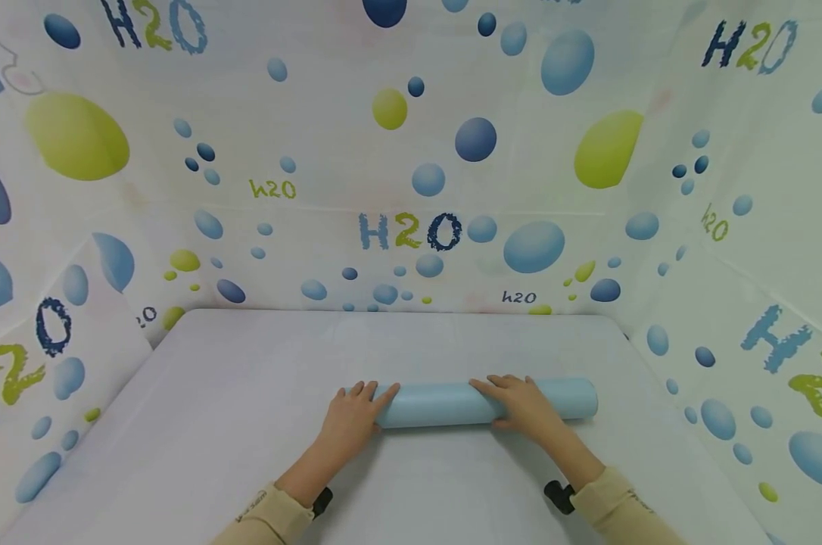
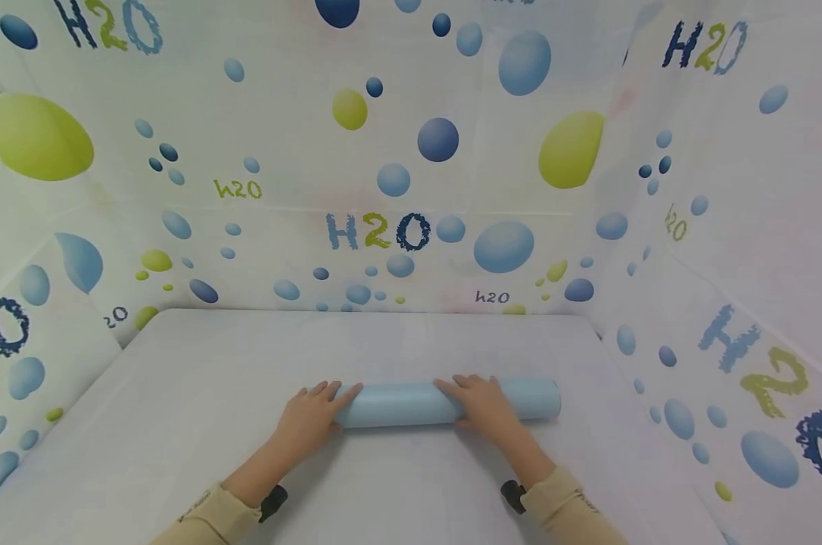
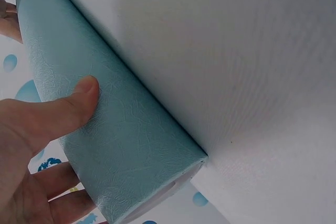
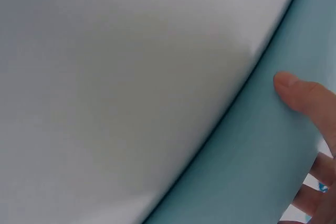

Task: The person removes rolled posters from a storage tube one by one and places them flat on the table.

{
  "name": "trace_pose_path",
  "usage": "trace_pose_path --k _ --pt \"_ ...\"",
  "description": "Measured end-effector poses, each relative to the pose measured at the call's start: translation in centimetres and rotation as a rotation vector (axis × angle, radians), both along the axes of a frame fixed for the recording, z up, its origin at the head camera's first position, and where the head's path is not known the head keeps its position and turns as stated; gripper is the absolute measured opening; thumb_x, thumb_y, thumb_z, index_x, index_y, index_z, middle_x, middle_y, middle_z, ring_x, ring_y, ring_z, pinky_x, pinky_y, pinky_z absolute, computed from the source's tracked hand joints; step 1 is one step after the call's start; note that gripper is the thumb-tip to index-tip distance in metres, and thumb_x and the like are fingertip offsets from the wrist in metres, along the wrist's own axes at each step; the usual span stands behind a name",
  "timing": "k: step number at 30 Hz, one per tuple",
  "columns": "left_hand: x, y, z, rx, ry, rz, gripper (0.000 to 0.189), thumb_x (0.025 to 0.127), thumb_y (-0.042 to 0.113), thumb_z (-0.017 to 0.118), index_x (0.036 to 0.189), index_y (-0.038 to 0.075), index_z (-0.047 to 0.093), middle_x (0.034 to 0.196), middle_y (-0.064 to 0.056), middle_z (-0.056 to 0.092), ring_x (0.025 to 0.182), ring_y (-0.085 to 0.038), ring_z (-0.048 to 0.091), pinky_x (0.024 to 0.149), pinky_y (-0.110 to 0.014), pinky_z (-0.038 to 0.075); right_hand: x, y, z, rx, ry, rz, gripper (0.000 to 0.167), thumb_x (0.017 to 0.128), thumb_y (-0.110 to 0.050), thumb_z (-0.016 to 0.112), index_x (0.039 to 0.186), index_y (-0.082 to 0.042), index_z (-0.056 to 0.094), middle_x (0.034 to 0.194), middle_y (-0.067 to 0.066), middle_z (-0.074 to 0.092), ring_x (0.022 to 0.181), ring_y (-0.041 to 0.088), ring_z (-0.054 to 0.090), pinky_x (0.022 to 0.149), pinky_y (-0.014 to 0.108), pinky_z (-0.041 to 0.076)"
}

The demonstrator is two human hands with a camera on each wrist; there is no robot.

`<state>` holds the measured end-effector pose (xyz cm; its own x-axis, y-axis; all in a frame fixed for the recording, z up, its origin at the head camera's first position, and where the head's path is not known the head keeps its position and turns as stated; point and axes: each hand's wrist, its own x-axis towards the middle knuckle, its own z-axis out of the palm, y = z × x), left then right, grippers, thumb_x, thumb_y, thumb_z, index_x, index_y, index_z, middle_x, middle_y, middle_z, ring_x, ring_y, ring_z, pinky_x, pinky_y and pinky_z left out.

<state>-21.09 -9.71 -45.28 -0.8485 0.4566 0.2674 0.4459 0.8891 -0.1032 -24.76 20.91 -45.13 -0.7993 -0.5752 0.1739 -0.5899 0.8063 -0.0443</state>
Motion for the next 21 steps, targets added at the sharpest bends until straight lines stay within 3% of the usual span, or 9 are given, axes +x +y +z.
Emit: trace_pose_path --k 11,21 --pt "0.4 -0.2 0.2 0.008 0.032 -0.010 0.070 0.066 0.026 0.080 0.130 0.018 0.052 0.114 -0.014 0.057 0.104 -0.031 0.055 0.077 -0.047 0.048 0.1 -3.3 -0.4 0.000 0.065 0.104 0.081 0.063 -0.026 0.084 0.134 -0.022 0.046 0.123 0.013 0.055 0.107 0.035 0.054 0.083 0.060 0.041" --pt "0.7 0.1 0.5 0.005 0.033 -0.002 0.069 0.067 0.025 0.080 0.130 0.018 0.051 0.115 -0.015 0.057 0.105 -0.032 0.056 0.079 -0.048 0.048 0.4 -3.9 -0.4 -0.011 0.118 0.108 0.082 0.061 -0.027 0.084 0.134 -0.025 0.046 0.123 0.012 0.055 0.107 0.032 0.054 0.081 0.060 0.041"
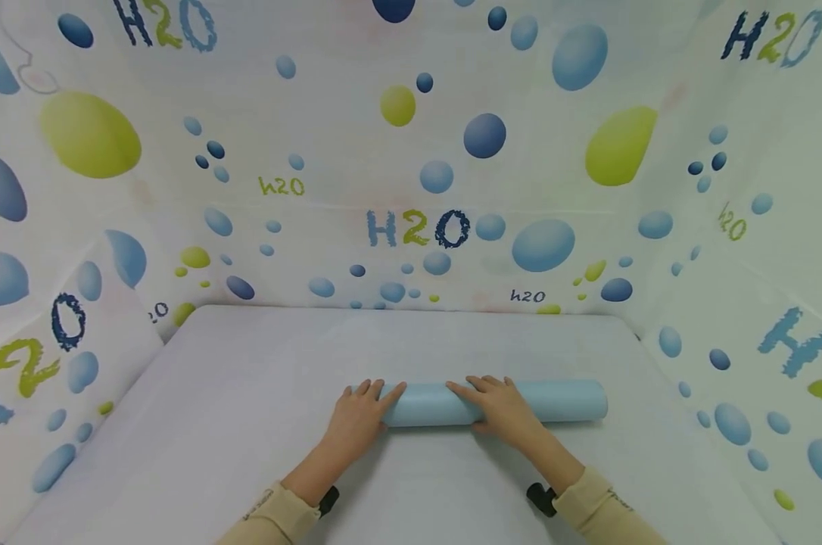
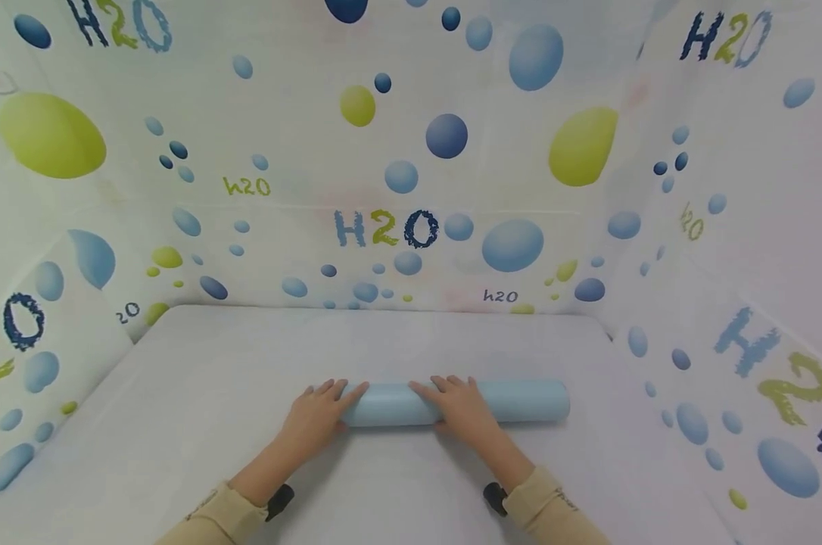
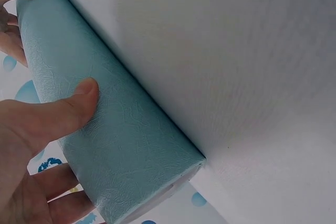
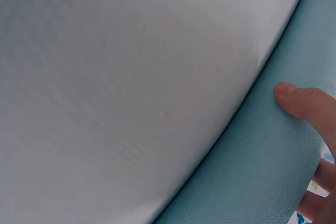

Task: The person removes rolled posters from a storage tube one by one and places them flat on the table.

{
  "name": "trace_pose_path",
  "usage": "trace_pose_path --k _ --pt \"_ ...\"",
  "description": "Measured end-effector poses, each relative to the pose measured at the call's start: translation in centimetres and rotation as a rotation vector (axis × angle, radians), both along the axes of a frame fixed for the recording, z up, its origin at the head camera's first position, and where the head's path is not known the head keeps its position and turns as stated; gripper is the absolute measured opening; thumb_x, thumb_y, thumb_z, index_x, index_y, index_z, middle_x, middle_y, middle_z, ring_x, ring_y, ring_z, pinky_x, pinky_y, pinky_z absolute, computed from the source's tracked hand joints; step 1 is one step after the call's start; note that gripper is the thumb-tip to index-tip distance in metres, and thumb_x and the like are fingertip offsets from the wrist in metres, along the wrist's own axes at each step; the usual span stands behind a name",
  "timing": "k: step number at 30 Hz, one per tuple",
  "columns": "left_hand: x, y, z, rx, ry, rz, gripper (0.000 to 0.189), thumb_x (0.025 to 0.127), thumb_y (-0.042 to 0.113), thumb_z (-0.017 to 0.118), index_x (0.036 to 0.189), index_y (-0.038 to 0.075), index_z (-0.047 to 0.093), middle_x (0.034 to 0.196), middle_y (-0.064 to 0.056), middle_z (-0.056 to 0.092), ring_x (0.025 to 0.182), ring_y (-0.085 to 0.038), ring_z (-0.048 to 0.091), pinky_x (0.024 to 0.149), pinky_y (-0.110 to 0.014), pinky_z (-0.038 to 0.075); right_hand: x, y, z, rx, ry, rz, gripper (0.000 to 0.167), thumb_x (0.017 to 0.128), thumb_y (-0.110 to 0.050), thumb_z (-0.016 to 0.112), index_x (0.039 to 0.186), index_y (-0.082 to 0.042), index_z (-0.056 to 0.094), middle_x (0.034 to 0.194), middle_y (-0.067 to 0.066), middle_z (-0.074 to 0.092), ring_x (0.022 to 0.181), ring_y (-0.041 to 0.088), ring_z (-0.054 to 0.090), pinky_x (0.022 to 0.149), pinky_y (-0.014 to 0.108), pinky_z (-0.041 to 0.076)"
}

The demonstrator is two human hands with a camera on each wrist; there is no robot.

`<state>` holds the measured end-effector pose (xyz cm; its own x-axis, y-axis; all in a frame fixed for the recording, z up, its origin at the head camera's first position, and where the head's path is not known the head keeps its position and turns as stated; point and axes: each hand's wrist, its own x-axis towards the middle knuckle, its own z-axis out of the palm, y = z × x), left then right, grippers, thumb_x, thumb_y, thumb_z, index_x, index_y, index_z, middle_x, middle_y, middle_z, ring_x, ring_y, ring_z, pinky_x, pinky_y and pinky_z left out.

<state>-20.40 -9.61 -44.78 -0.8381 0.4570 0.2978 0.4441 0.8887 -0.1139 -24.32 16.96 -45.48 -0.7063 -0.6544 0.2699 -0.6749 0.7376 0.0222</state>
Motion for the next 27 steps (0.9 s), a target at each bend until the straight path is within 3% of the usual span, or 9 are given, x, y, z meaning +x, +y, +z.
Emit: trace_pose_path --k 27 --pt "0.08 -0.10 -0.14 0.032 -0.024 0.012 0.069 0.069 0.023 0.080 0.131 0.018 0.050 0.119 -0.015 0.056 0.108 -0.034 0.055 0.082 -0.050 0.046 0.03 -0.11 -0.31 -0.029 -0.037 -0.013 0.079 0.063 -0.024 0.083 0.134 -0.024 0.047 0.124 0.014 0.054 0.109 0.036 0.052 0.083 0.064 0.038"
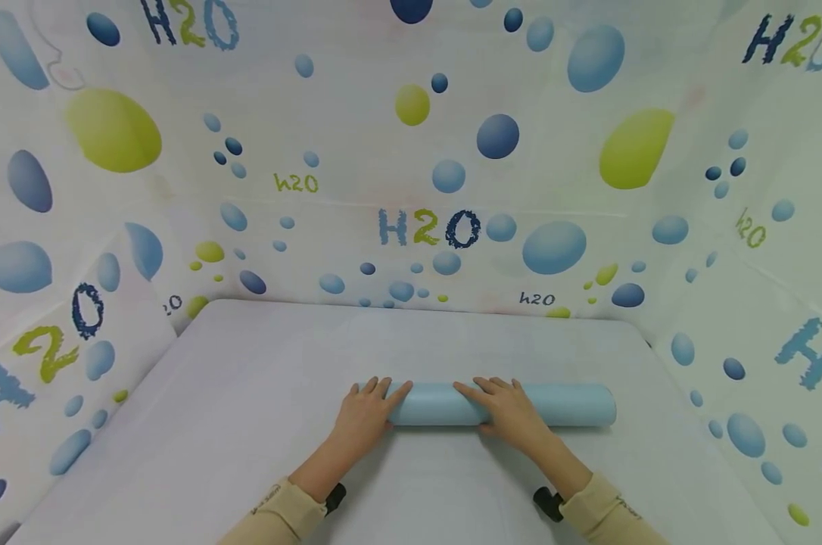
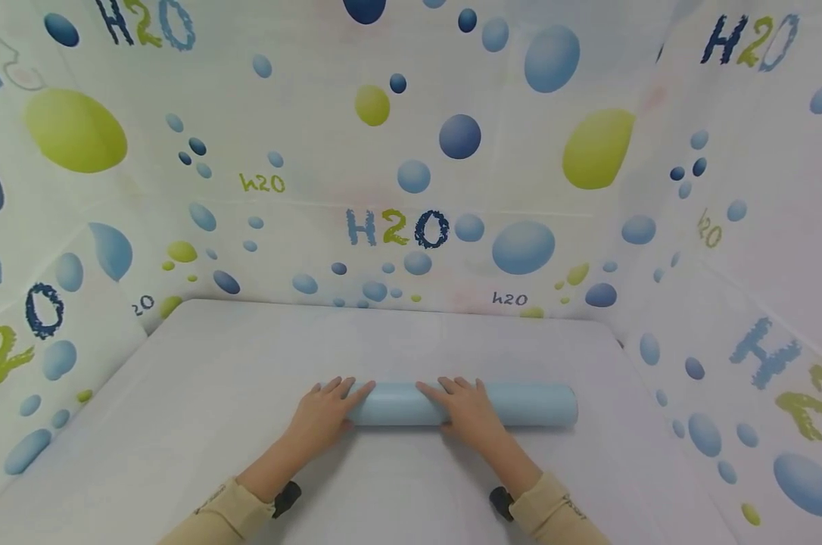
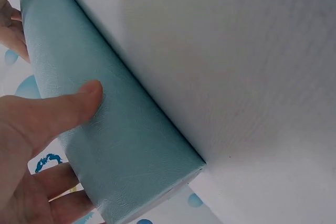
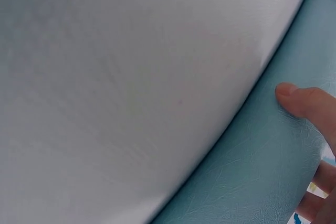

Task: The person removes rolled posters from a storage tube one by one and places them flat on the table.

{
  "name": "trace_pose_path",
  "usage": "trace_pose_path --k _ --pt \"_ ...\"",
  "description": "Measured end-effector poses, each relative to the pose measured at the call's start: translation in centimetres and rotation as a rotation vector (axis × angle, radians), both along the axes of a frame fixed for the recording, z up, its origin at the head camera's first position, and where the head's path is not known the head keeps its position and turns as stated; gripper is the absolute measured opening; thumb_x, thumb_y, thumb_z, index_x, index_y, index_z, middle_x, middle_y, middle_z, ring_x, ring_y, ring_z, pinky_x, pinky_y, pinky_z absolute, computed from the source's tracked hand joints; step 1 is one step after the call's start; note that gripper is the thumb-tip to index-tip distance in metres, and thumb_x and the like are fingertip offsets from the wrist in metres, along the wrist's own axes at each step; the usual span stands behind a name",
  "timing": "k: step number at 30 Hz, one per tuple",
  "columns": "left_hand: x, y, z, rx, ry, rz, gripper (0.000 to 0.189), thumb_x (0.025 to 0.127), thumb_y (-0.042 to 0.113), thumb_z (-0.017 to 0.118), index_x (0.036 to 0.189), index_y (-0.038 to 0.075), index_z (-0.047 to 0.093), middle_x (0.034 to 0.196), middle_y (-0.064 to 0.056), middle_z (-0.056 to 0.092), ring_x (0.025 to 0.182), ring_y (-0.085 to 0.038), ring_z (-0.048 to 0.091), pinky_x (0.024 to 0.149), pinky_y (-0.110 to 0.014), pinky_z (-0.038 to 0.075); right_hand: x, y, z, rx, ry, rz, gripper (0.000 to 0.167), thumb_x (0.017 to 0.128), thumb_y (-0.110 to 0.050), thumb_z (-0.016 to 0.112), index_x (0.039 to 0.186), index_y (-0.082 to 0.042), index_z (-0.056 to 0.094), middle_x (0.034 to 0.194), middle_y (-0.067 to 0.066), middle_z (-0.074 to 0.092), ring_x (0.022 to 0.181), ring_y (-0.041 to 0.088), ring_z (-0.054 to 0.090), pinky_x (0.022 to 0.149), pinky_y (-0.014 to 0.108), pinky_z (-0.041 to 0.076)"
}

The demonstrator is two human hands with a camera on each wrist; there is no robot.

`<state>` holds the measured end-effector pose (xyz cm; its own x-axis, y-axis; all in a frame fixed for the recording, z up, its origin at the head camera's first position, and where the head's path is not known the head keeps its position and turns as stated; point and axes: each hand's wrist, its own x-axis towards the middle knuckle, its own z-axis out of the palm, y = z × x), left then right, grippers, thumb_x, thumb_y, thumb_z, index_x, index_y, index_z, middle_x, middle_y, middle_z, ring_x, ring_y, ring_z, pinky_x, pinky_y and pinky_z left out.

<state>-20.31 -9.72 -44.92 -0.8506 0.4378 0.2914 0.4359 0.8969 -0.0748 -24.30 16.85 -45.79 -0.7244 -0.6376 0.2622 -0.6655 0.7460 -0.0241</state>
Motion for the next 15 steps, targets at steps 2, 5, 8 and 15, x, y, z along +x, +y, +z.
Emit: trace_pose_path --k 2,5,8,15 --pt "-0.1 -0.2 0.1 0.013 -0.027 -0.014 0.066 0.071 0.024 0.078 0.130 0.016 0.050 0.120 -0.015 0.056 0.108 -0.034 0.054 0.083 -0.050 0.046 0.0 0.0 0.0 -0.001 0.001 0.001 0.080 0.063 -0.024 0.084 0.134 -0.024 0.047 0.123 0.014 0.055 0.109 0.036 0.053 0.083 0.064 0.039" --pt "-0.3 -0.8 0.5 0.120 -0.130 -0.023 0.059 0.077 0.024 0.073 0.130 0.012 0.051 0.124 -0.016 0.054 0.113 -0.034 0.052 0.088 -0.050 0.043 0.1 0.1 0.0 -0.001 -0.001 0.004 0.080 0.063 -0.024 0.084 0.134 -0.023 0.047 0.124 0.014 0.054 0.109 0.037 0.053 0.082 0.064 0.039" --pt "-0.5 -1.9 1.0 0.343 -0.238 0.016 0.051 0.083 0.019 0.068 0.128 0.003 0.051 0.127 -0.018 0.052 0.117 -0.035 0.048 0.094 -0.049 0.039 0.1 0.1 -0.1 0.008 -0.002 0.006 0.080 0.063 -0.025 0.084 0.134 -0.023 0.047 0.124 0.014 0.054 0.109 0.037 0.053 0.082 0.063 0.039" --pt "-0.8 -5.3 1.1 0.790 -0.363 0.270 0.037 0.088 0.017 0.060 0.117 -0.006 0.058 0.114 -0.019 0.060 0.107 -0.033 0.055 0.088 -0.044 0.045 0.0 0.1 0.1 -0.014 0.003 0.015 0.081 0.062 -0.022 0.084 0.134 -0.024 0.047 0.124 0.015 0.054 0.108 0.037 0.053 0.082 0.064 0.039"
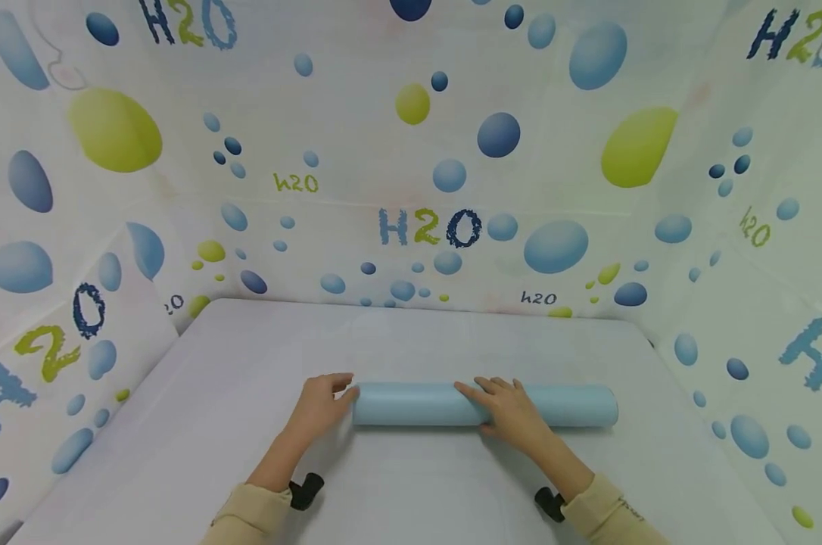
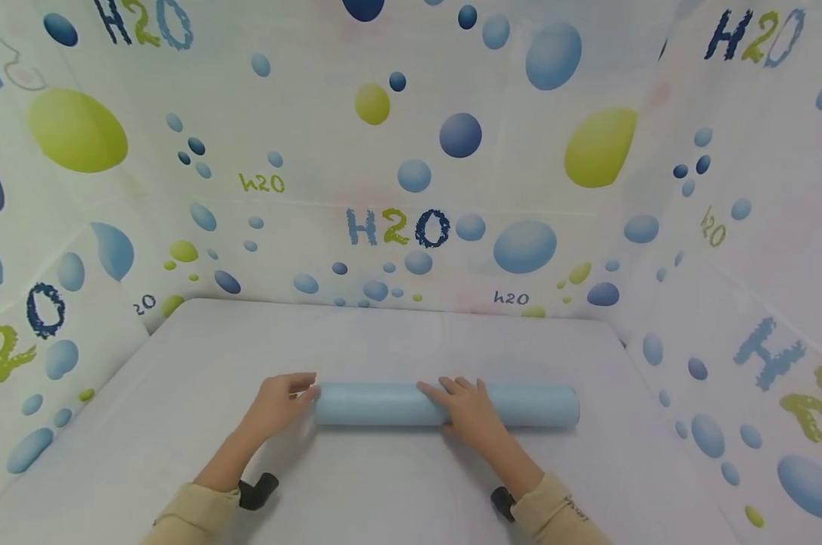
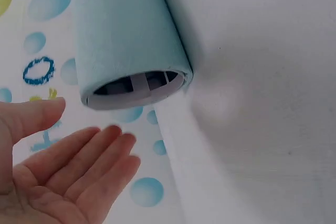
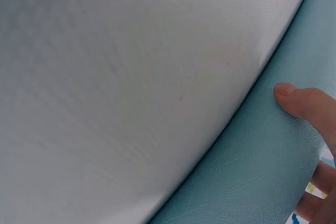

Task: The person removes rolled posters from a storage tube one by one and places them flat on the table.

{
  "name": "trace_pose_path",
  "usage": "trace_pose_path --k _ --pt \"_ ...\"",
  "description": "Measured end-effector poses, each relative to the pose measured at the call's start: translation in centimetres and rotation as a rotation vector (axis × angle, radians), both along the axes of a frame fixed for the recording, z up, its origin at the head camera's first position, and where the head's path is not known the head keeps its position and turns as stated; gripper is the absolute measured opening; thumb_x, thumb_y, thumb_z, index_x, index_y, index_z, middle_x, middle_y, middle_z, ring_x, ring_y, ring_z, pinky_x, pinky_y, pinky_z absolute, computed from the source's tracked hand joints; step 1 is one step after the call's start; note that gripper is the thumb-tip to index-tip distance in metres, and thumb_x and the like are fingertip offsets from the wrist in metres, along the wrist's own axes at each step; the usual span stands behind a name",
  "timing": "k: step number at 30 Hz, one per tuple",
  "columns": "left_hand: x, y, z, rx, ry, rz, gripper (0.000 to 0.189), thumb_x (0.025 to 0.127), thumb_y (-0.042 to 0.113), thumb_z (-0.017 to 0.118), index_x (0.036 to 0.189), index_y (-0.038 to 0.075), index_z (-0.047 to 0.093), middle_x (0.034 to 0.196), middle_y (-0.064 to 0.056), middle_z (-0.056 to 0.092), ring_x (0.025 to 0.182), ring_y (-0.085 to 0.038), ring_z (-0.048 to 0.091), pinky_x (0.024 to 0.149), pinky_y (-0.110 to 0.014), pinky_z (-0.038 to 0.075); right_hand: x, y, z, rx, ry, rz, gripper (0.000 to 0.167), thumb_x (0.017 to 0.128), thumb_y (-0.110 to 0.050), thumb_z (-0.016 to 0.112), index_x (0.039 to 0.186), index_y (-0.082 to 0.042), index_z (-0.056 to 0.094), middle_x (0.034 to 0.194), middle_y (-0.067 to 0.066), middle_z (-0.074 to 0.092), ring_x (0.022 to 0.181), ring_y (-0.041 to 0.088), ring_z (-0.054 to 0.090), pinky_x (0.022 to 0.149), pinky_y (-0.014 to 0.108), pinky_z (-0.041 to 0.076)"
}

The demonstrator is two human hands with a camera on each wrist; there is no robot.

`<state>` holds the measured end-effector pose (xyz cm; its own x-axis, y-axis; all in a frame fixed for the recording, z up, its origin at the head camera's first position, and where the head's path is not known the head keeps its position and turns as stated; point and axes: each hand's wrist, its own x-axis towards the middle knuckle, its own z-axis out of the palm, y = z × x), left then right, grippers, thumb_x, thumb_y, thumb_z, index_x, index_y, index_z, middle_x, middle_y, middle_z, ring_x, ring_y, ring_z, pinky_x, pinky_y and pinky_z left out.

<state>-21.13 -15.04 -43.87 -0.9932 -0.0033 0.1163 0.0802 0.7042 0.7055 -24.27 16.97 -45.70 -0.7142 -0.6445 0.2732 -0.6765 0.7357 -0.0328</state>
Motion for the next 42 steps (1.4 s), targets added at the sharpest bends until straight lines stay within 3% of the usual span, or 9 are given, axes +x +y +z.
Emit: trace_pose_path --k 4,7,11,18,27,34,42 --pt "-0.2 -1.3 -0.4 0.298 -0.180 0.027 0.035 0.093 0.020 0.053 0.112 -0.008 0.060 0.105 -0.017 0.064 0.099 -0.029 0.060 0.083 -0.039 0.049 -0.1 0.1 0.0 0.009 0.009 -0.004 0.080 0.063 -0.022 0.084 0.134 -0.025 0.047 0.124 0.014 0.054 0.108 0.036 0.053 0.083 0.064 0.039" --pt "-0.4 -1.8 -0.6 0.514 -0.333 0.000 0.039 0.095 0.020 0.047 0.116 -0.012 0.054 0.108 -0.020 0.062 0.100 -0.028 0.060 0.084 -0.038 0.048 -0.2 0.2 0.0 0.012 0.012 -0.005 0.080 0.063 -0.023 0.084 0.134 -0.025 0.047 0.124 0.013 0.054 0.109 0.035 0.053 0.083 0.064 0.038" --pt "-0.5 -2.1 -1.1 0.636 -0.435 -0.056 0.044 0.096 0.020 0.045 0.121 -0.016 0.047 0.112 -0.024 0.058 0.100 -0.028 0.060 0.085 -0.038 0.048 -0.2 0.1 0.0 0.008 0.013 -0.004 0.081 0.062 -0.023 0.084 0.134 -0.025 0.047 0.124 0.013 0.055 0.109 0.035 0.053 0.083 0.064 0.038" --pt "-0.7 -2.4 -1.7 0.687 -0.456 -0.168 0.049 0.096 0.021 0.044 0.124 -0.019 0.041 0.115 -0.028 0.055 0.099 -0.026 0.061 0.084 -0.038 0.049 -0.2 -0.1 -0.1 0.014 0.006 -0.004 0.082 0.063 -0.025 0.084 0.135 -0.025 0.046 0.124 0.013 0.054 0.109 0.035 0.052 0.083 0.064 0.038" --pt "-0.9 -2.5 -2.0 0.679 -0.469 -0.184 0.051 0.093 0.022 0.052 0.122 -0.019 0.044 0.109 -0.022 0.061 0.094 -0.024 0.063 0.083 -0.037 0.049 -0.2 0.0 -0.1 0.010 -0.015 -0.017 0.081 0.063 -0.023 0.084 0.135 -0.026 0.046 0.126 0.014 0.054 0.111 0.036 0.052 0.084 0.064 0.038" --pt "-0.8 -2.7 -2.2 0.674 -0.449 -0.222 0.052 0.094 0.022 0.052 0.122 -0.021 0.042 0.109 -0.022 0.061 0.095 -0.024 0.063 0.084 -0.038 0.048 -0.2 0.0 -0.1 0.002 -0.016 -0.012 0.081 0.063 -0.022 0.084 0.134 -0.025 0.047 0.125 0.014 0.054 0.110 0.036 0.052 0.084 0.064 0.038" --pt "-0.9 -3.1 -2.4 0.677 -0.425 -0.216 0.052 0.092 0.021 0.056 0.120 -0.021 0.044 0.106 -0.018 0.062 0.092 -0.022 0.063 0.083 -0.038 0.049 -0.3 0.0 -0.2 0.009 0.006 -0.008 0.081 0.062 -0.024 0.084 0.134 -0.025 0.047 0.123 0.014 0.055 0.108 0.036 0.053 0.083 0.063 0.039"
